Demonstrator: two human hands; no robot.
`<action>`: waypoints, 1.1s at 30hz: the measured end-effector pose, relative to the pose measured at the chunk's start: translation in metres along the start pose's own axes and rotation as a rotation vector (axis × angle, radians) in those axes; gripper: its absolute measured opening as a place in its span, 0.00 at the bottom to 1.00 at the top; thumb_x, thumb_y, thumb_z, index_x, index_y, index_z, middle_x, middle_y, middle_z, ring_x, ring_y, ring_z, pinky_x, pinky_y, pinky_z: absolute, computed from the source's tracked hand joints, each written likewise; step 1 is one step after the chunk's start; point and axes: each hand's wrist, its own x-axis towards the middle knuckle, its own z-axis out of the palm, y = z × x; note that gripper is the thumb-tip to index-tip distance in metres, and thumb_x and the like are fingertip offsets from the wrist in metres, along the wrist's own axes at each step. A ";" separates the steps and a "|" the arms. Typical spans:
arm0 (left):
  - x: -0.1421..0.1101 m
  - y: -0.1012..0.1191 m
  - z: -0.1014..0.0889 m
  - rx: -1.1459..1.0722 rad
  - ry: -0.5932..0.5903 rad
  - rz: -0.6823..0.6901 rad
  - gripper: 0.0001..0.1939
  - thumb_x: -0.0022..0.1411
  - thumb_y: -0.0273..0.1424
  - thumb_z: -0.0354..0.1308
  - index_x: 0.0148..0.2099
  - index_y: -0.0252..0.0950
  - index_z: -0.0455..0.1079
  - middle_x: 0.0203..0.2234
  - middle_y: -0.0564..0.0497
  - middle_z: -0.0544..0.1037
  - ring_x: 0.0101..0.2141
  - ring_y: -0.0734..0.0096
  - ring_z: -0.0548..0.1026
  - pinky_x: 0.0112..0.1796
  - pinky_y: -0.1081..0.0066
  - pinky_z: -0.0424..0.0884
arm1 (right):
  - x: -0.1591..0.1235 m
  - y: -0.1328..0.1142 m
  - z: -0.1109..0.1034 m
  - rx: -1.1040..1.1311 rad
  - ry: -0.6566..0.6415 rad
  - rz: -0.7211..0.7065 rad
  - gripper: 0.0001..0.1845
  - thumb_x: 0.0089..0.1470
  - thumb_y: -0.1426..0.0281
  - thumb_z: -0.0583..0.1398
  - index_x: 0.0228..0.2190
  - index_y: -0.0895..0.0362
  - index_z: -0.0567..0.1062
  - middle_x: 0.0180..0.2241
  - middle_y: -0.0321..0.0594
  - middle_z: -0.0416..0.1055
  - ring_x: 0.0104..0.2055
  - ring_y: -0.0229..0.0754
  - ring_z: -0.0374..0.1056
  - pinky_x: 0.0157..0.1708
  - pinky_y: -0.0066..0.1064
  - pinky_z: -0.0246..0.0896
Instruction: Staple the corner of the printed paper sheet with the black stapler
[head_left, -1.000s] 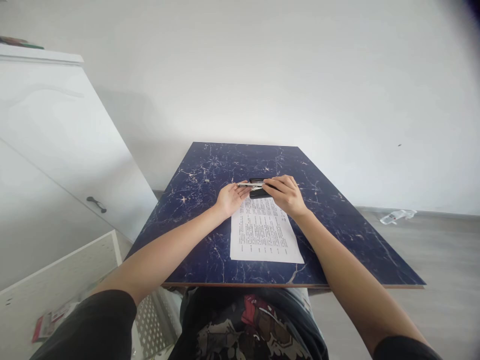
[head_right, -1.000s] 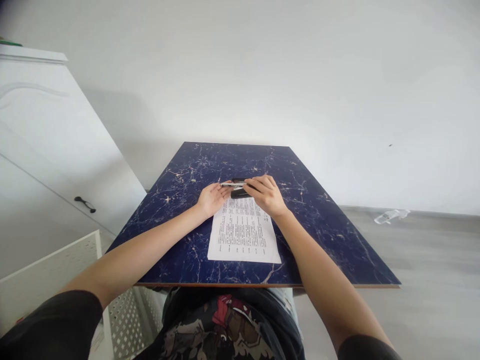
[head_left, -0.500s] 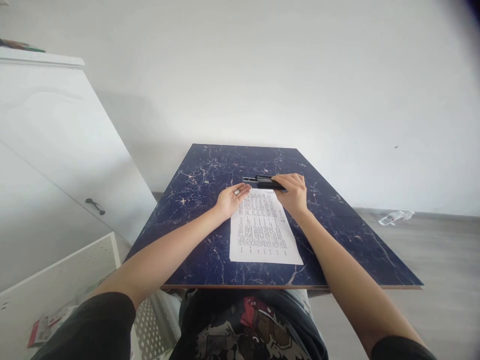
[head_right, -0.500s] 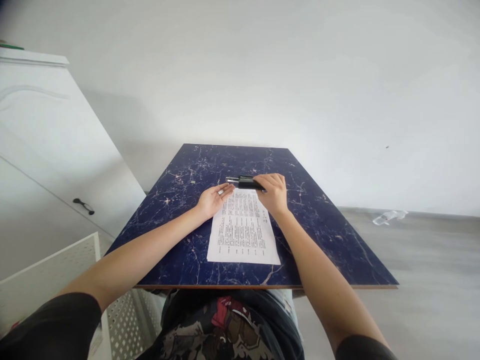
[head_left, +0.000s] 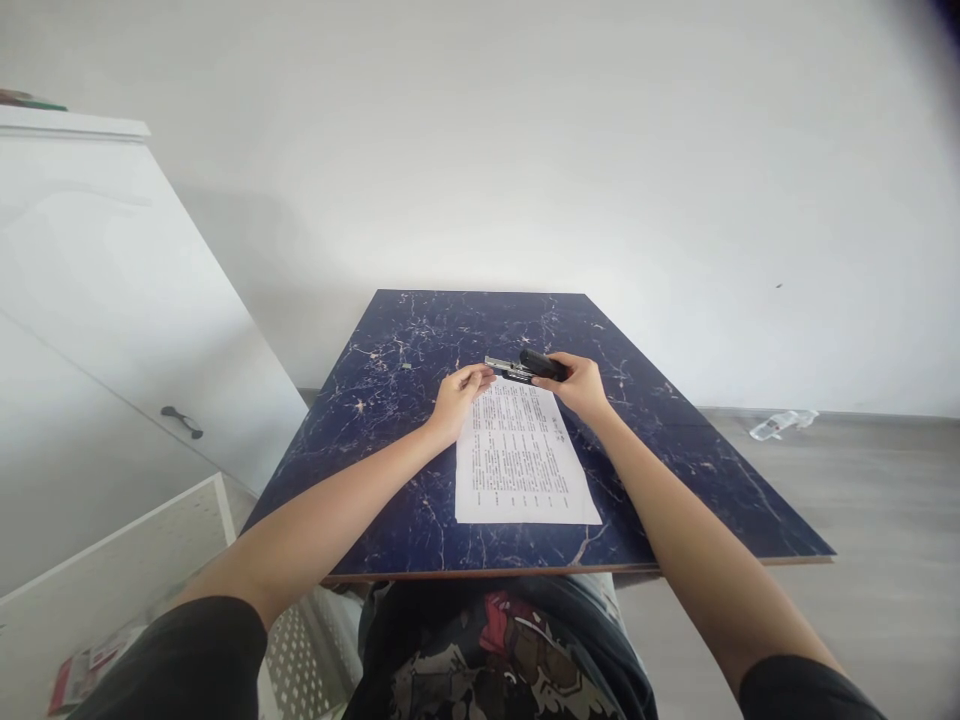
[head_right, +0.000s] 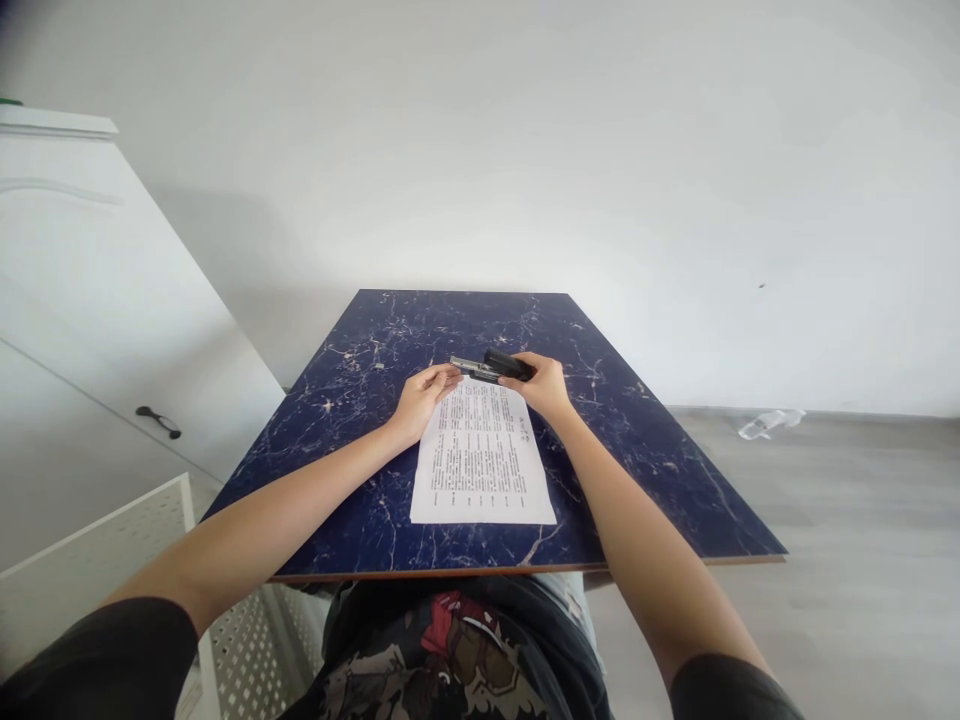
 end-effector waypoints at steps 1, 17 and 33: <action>0.000 0.000 0.000 0.009 0.000 0.009 0.13 0.69 0.38 0.61 0.49 0.34 0.76 0.48 0.39 0.81 0.51 0.57 0.80 0.60 0.50 0.69 | 0.000 -0.001 0.000 -0.004 -0.003 0.005 0.19 0.44 0.63 0.70 0.39 0.57 0.83 0.36 0.46 0.81 0.36 0.51 0.75 0.38 0.40 0.70; -0.009 0.016 0.005 0.241 0.003 0.222 0.24 0.72 0.52 0.51 0.34 0.36 0.65 0.21 0.57 0.65 0.17 0.82 0.60 0.18 0.77 0.58 | 0.000 0.001 0.004 -0.058 -0.162 -0.002 0.20 0.41 0.62 0.73 0.37 0.57 0.84 0.32 0.42 0.81 0.33 0.48 0.75 0.34 0.37 0.68; -0.032 0.023 0.025 0.266 -0.365 0.256 0.16 0.76 0.44 0.46 0.56 0.39 0.62 0.29 0.56 0.67 0.18 0.83 0.59 0.20 0.75 0.58 | -0.001 -0.014 0.009 0.006 -0.217 -0.306 0.32 0.49 0.51 0.72 0.53 0.49 0.78 0.51 0.45 0.78 0.51 0.53 0.73 0.48 0.46 0.71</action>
